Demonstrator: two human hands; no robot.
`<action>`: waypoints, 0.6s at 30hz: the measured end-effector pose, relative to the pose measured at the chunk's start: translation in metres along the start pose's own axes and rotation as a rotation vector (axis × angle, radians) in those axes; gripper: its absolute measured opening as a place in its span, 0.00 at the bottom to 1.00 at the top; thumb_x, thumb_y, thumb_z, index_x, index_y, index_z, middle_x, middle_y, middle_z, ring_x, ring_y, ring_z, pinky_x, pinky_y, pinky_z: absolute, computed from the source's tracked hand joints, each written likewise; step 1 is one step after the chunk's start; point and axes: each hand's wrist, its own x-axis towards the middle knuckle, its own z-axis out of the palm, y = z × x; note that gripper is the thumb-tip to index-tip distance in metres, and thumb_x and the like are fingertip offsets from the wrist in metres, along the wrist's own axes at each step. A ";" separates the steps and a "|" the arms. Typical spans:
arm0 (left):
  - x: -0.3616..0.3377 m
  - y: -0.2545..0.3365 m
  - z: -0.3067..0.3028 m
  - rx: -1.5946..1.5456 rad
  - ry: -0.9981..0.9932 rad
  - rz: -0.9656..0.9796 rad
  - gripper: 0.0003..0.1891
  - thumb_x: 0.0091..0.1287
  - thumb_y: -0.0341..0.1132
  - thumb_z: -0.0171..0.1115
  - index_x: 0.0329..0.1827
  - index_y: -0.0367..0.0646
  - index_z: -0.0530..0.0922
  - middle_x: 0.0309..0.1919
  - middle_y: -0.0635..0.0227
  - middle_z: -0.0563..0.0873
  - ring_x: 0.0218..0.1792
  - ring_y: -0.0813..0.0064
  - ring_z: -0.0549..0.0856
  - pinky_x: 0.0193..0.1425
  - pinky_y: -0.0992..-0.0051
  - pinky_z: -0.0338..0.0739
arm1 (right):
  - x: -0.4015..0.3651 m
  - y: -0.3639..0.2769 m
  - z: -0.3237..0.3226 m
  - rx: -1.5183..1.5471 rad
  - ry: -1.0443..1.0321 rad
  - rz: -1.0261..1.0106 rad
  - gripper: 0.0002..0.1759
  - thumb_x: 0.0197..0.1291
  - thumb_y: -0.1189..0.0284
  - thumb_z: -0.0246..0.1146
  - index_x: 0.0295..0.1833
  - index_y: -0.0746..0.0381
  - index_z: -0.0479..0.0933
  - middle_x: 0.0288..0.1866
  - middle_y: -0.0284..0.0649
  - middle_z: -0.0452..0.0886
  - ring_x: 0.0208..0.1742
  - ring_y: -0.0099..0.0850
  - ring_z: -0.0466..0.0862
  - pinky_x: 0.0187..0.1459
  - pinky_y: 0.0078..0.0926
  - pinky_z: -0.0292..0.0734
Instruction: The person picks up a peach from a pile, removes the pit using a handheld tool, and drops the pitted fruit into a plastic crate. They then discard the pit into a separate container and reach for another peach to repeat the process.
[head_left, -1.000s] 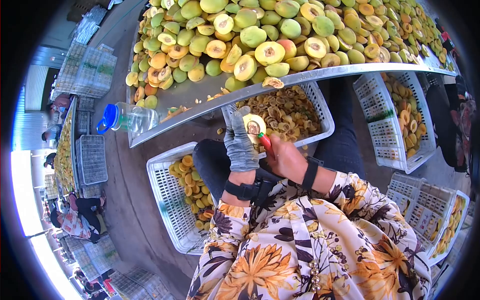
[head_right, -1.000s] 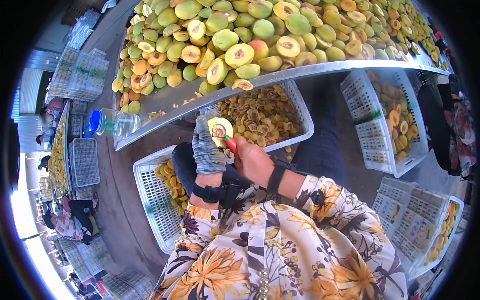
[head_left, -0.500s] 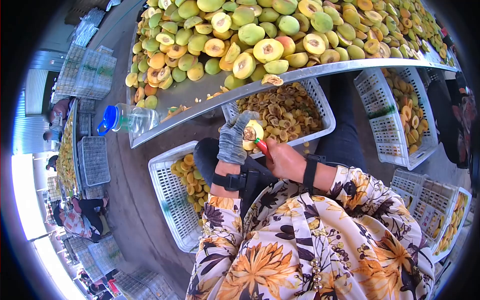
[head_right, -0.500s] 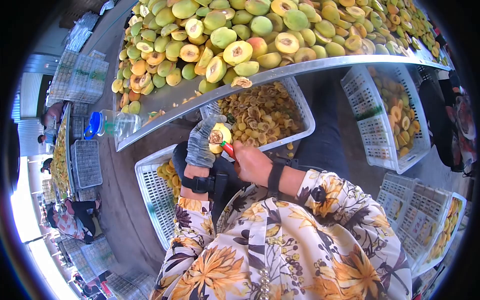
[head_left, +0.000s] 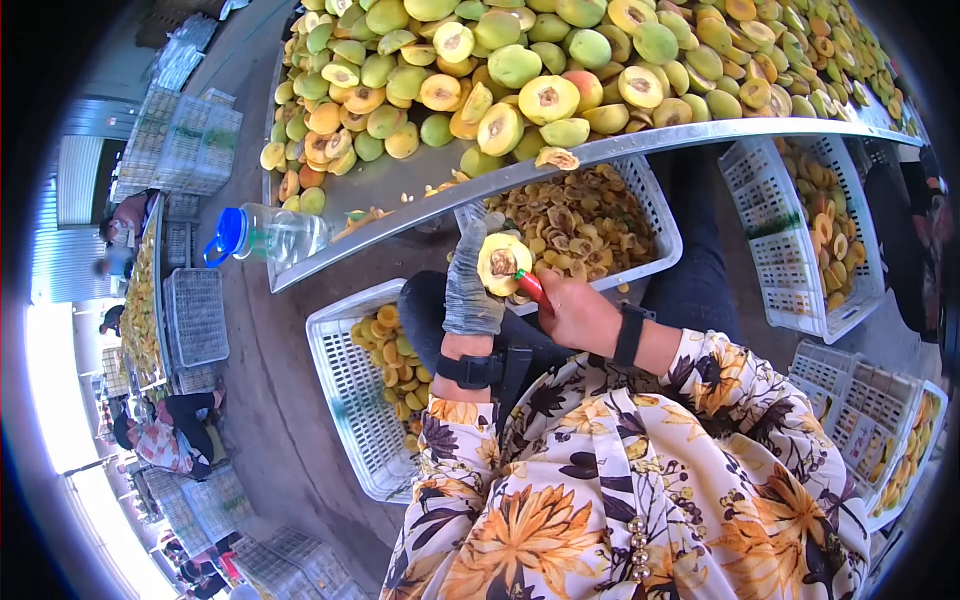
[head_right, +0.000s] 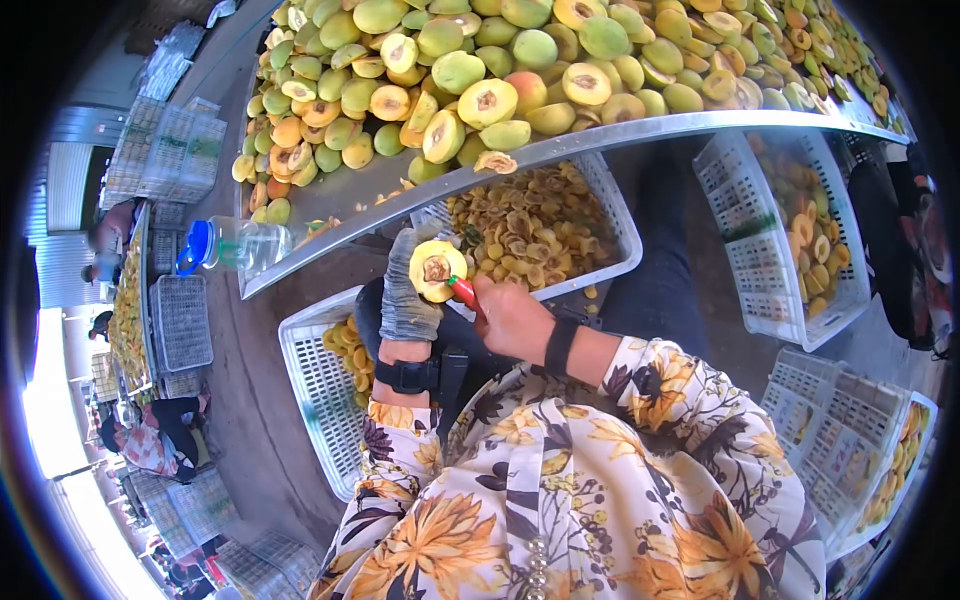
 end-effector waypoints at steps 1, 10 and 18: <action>0.000 0.001 -0.007 -0.016 -0.012 -0.041 0.20 0.61 0.48 0.57 0.44 0.38 0.75 0.32 0.61 0.81 0.32 0.66 0.82 0.39 0.69 0.79 | 0.001 0.002 0.006 -0.001 0.020 0.002 0.11 0.43 0.81 0.56 0.36 0.69 0.66 0.21 0.56 0.74 0.26 0.54 0.76 0.28 0.41 0.71; 0.017 -0.007 -0.038 -0.133 0.078 -0.087 0.18 0.60 0.46 0.61 0.40 0.38 0.76 0.31 0.63 0.81 0.31 0.66 0.81 0.36 0.68 0.78 | 0.019 0.014 0.034 -0.150 -0.029 0.037 0.12 0.42 0.80 0.58 0.35 0.69 0.65 0.24 0.56 0.75 0.28 0.53 0.77 0.31 0.44 0.72; 0.036 -0.020 -0.045 -0.162 0.250 -0.065 0.10 0.56 0.36 0.63 0.36 0.39 0.77 0.28 0.65 0.81 0.28 0.67 0.80 0.33 0.69 0.78 | 0.035 0.016 0.039 -0.115 -0.061 0.102 0.14 0.41 0.81 0.57 0.37 0.70 0.67 0.23 0.57 0.75 0.29 0.53 0.78 0.30 0.42 0.72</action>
